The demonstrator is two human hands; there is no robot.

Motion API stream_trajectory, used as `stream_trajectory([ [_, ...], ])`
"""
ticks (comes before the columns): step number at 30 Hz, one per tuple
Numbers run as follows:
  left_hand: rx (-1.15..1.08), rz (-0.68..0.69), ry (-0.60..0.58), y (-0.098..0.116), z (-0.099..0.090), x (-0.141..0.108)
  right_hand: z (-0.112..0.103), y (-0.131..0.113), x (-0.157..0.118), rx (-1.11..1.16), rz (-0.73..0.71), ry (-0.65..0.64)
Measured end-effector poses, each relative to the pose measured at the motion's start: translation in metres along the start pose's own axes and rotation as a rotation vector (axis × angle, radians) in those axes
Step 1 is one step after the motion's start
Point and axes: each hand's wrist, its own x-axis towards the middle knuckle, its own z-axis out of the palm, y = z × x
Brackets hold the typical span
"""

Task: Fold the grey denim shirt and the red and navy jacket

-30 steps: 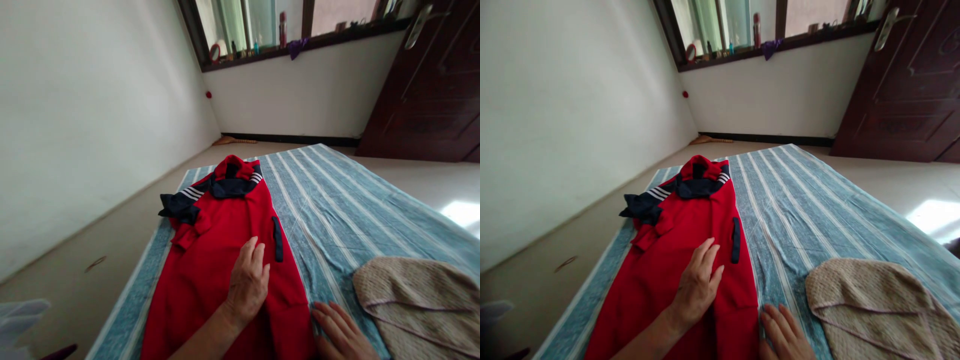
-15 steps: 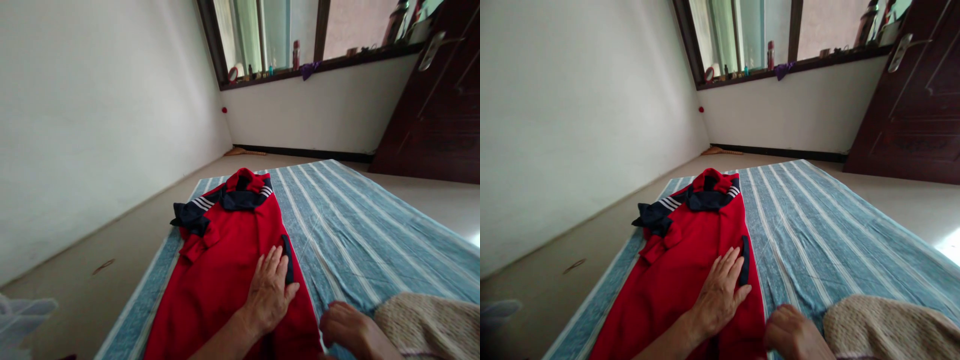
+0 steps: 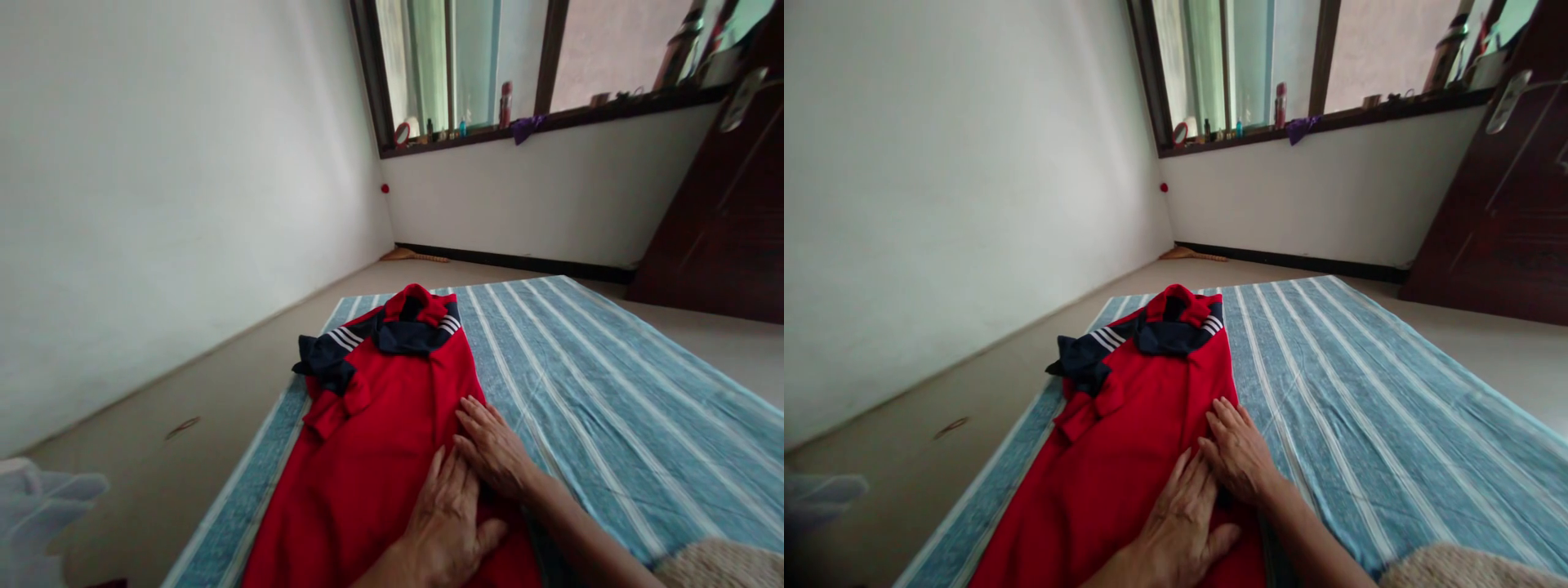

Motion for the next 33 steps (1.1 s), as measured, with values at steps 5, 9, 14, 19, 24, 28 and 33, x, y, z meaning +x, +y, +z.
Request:
stream_trajectory([
  [5, -0.058, -0.014, 0.212, -0.007, -0.02, 0.006, 0.004, -0.002, 0.003, -0.025, 0.049, 0.054],
  [9, 0.008, -0.12, 0.344, -0.024, -0.05, 0.048, 0.01, -0.012, 0.009, -0.114, 0.019, 0.138],
  [14, 0.148, -0.057, 0.114, -0.062, -0.054, 0.135, 0.021, -0.017, 0.006, -0.171, -0.005, 0.257],
  [19, 0.179, -0.223, 0.095, -0.087, -0.033, 0.175, 0.031, -0.017, 0.001, -0.183, 0.064, 0.281],
  [24, 0.199, -0.174, 0.101, -0.085, -0.03, 0.184, 0.035, -0.018, 0.003, -0.198, 0.072, 0.299],
  [28, 0.204, -0.142, 0.098, -0.092, -0.034, 0.184, 0.041, -0.016, 0.004, -0.207, 0.069, 0.334],
  [33, 0.212, -0.158, 0.148, -0.104, -0.032, 0.179, 0.041, -0.015, 0.005, -0.196, 0.066, 0.376],
])
